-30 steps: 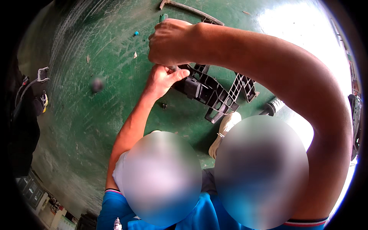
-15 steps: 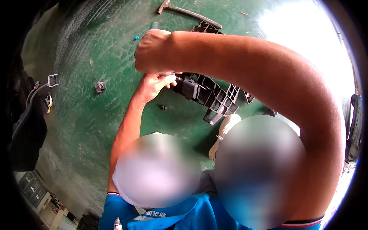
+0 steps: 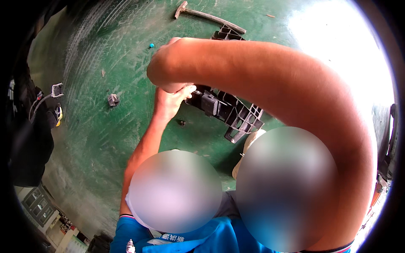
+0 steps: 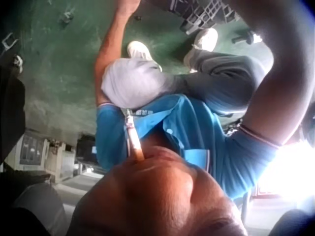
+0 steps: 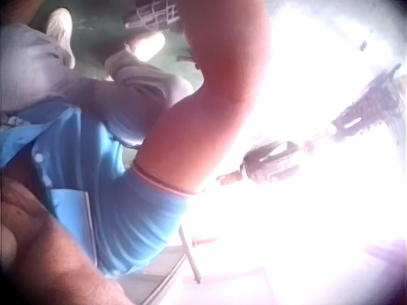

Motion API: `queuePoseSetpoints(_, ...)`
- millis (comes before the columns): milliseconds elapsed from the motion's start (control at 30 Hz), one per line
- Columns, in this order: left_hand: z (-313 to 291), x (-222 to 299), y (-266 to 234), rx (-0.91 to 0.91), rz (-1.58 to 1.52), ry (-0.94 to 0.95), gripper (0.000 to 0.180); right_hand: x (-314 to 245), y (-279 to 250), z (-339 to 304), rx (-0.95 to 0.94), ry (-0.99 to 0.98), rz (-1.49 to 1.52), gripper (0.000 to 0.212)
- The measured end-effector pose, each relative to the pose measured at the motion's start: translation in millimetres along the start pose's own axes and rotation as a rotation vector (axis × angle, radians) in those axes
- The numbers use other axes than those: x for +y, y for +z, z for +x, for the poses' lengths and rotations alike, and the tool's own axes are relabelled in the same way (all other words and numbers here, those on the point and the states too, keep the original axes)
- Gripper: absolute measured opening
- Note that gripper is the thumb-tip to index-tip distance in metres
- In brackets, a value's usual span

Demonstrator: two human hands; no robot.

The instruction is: The person kneels on the floor and uses a screwdriver to remove screws from a black plastic car grille component. They then position the grille against the front bumper of a vehicle and use the screwdriver to fasten it in place.

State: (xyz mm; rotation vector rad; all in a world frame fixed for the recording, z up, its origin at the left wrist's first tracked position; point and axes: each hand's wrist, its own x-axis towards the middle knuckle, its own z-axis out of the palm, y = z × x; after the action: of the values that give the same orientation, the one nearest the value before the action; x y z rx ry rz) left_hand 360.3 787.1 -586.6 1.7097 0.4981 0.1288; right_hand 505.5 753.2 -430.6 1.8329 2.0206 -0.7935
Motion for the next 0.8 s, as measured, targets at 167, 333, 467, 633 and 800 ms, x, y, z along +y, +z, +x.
queuePoseSetpoints(167, 10.1, 1.4, 5.0, -0.002, 0.093, 0.086, 0.014, 2.0, 3.1, -3.9, 0.012, -0.008, 0.026, 0.015)
queuePoseSetpoints(333, -3.0, 0.7, -10.2, -0.136, -0.248, -0.087, 0.018, 2.6, 4.6, -1.9, -0.055, -0.028, 0.018, 0.019)
queuePoseSetpoints(467, -2.8, -28.0, 13.7, 0.213, 0.147, 0.065, 0.037, -3.9, 5.9, 1.2, -0.037, 0.150, 0.176, 0.021)
queuePoseSetpoints(633, 5.0, 1.2, 1.0, 0.010, -0.096, -0.025, 0.018, 4.1, 14.0, -0.1, 0.061, 0.016, 0.141, 0.023)
queuePoseSetpoints(800, -1.3, -8.1, -7.7, -0.035, -0.054, -0.032, 0.020, 11.7, 1.1, 1.5, -0.076, 0.008, 0.172, 0.029)
